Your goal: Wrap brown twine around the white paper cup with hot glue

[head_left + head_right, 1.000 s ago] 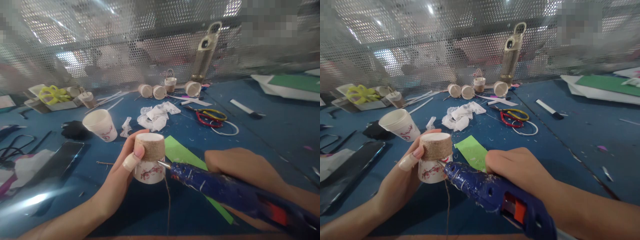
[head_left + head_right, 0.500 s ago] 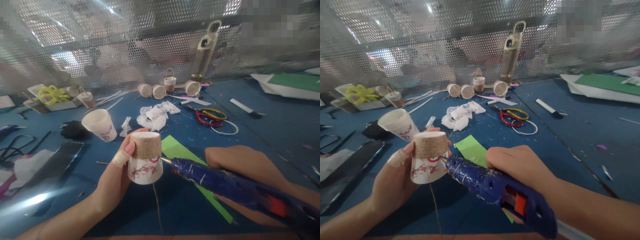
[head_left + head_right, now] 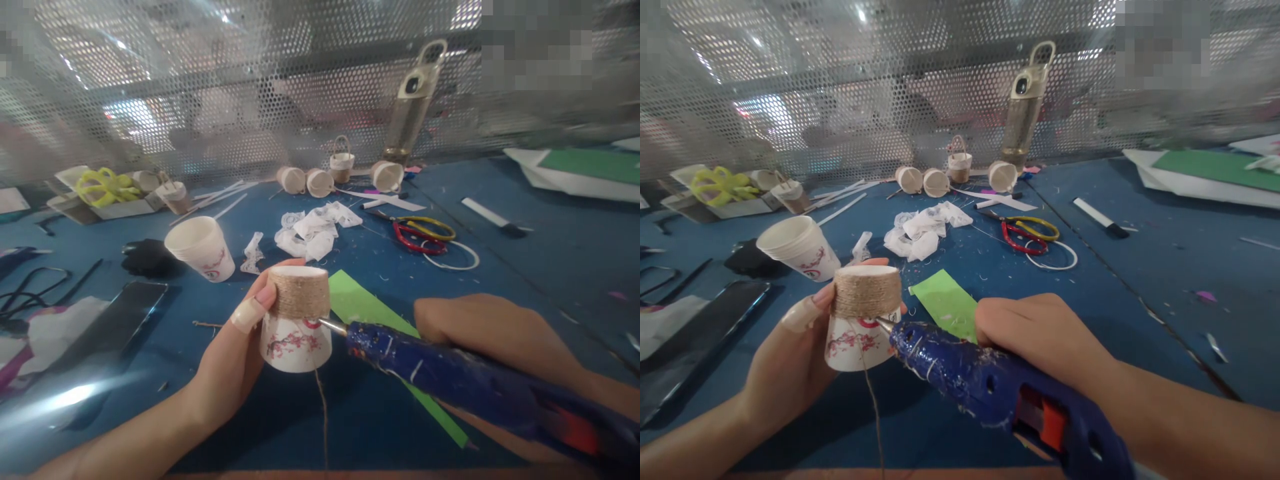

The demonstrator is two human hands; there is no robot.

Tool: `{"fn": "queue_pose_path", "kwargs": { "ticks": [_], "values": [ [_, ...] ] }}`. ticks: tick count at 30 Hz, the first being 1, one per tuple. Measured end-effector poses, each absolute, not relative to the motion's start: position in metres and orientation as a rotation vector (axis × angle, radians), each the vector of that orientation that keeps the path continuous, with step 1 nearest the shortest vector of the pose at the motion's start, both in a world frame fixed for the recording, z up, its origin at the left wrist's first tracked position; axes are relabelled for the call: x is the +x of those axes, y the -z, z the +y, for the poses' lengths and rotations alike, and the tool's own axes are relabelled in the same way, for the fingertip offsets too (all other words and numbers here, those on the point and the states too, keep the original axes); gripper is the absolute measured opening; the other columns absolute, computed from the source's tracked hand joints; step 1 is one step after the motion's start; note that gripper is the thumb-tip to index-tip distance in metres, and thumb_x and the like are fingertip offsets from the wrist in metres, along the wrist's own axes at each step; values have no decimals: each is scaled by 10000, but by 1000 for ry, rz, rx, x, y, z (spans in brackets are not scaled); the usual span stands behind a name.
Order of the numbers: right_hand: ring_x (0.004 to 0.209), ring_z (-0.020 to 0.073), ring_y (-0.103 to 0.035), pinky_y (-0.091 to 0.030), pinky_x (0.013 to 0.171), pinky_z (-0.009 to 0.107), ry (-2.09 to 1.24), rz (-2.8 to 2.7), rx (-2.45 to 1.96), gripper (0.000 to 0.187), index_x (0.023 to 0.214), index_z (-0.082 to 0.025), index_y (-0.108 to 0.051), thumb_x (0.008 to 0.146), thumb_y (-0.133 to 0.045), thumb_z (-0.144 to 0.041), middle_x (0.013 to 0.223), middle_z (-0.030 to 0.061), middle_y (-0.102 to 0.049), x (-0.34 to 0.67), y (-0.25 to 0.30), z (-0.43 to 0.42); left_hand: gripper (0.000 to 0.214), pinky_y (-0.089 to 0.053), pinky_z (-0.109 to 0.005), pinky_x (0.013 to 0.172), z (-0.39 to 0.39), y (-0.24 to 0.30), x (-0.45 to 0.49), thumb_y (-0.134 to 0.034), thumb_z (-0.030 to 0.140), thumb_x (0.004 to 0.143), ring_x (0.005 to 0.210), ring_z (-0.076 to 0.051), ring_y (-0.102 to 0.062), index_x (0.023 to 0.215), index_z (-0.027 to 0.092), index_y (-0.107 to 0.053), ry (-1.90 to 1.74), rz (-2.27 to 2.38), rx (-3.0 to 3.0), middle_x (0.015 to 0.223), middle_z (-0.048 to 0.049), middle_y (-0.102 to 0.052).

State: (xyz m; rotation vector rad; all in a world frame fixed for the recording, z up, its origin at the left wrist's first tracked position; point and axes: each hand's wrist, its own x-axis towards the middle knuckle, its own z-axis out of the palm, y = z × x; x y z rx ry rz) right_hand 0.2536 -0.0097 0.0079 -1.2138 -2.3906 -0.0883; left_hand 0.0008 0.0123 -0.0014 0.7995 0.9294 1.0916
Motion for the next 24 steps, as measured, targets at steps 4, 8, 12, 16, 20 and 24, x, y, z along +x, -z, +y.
{"fn": "queue_pose_path", "kwargs": {
  "ticks": [4, 8, 12, 16, 20, 24],
  "values": [
    [493, 157, -279, -177, 493, 317, -51, -2297, -1164, 260, 746, -252, -231, 842, -464, -190, 592, -63, -302, 250, -8, -10, 594, -559, -470, 942, 12, -1, 0, -730, 454, 849, 1124, -359, -687, 1384, 207, -654, -1109, 920, 775, 1102, -93, -782],
    [519, 161, -272, -146, 498, 328, -57, -2315, -1204, 265, 754, -252, -226, 775, -478, -172, 608, -57, -307, 249, -9, -11, 512, -572, -471, 924, 13, -1, 0, -678, 439, 896, 1098, -349, -702, 1351, 204, -684, -1119, 925, 764, 1088, -98, -790],
    [520, 162, -281, -147, 503, 329, -24, -2325, -1226, 269, 759, -252, -205, 789, -461, -176, 606, -55, -310, 249, -9, -11, 519, -580, -490, 919, 13, -1, 1, -661, 482, 899, 1080, -355, -712, 1329, 194, -701, -1099, 922, 743, 1092, -109, -795],
    [515, 163, -287, -156, 512, 328, -42, -2335, -1211, 261, 756, -255, -202, 822, -443, -177, 605, -57, -307, 250, -9, -11, 546, -599, -488, 871, 14, -1, 1, -648, 466, 898, 1055, -360, -724, 1373, 198, -676, -1093, 894, 735, 1105, -120, -797],
    [514, 162, -257, -183, 520, 325, -96, -2303, -1182, 275, 763, -257, -204, 774, -449, -134, 620, -62, -277, 249, -7, -10, 530, -619, -457, 718, 14, -2, -2, -602, 460, 929, 982, -366, -748, 1405, 234, -659, -1061, 811, 721, 1129, -138, -793],
    [511, 165, -245, -185, 515, 328, -128, -2285, -1158, 269, 759, -259, -211, 832, -461, -191, 618, -62, -272, 249, -5, -9, 526, -624, -483, 739, 14, -3, -3, -583, 440, 947, 1009, -380, -744, 1439, 263, -638, -1070, 812, 735, 1173, -144, -786]
  ]
}}
